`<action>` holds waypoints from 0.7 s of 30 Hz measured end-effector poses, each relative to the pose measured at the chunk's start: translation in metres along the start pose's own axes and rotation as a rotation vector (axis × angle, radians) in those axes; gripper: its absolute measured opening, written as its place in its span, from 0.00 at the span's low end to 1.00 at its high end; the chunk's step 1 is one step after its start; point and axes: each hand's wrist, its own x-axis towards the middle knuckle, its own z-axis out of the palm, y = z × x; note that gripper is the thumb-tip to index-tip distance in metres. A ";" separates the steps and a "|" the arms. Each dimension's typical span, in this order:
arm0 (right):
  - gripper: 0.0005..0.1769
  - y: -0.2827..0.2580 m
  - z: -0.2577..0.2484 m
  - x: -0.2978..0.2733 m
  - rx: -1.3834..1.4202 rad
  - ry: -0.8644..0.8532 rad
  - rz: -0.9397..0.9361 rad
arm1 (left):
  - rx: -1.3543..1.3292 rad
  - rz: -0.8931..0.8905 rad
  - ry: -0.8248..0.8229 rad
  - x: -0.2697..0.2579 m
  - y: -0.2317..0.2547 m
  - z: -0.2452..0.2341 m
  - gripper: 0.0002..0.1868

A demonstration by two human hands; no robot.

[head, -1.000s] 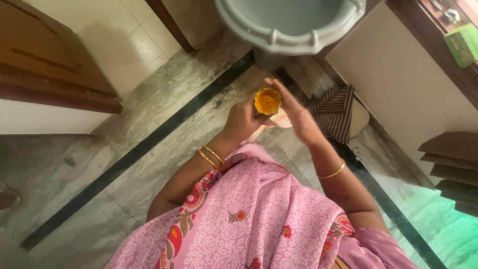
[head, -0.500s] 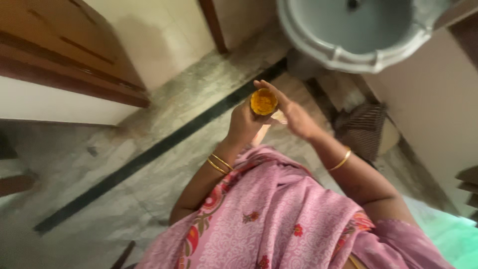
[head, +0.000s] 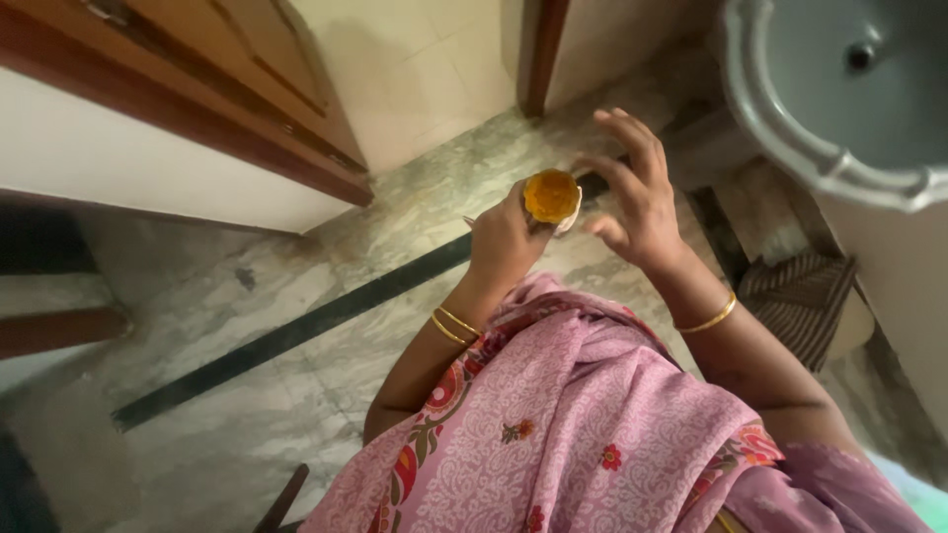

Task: The person picks up a small piece of cloth, smooths it out, and then folds it repeatedly by hand while standing near a sink.

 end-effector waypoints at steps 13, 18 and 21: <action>0.45 0.026 0.070 0.092 0.061 -0.060 -0.107 | 0.040 -0.151 0.030 0.069 -0.053 -0.054 0.27; 0.44 0.067 0.092 0.143 0.164 -0.096 -0.118 | 0.071 -0.120 0.090 0.121 -0.077 -0.066 0.26; 0.47 0.090 0.103 0.183 0.374 -0.025 -0.077 | 0.059 -0.130 0.069 0.160 -0.084 -0.075 0.26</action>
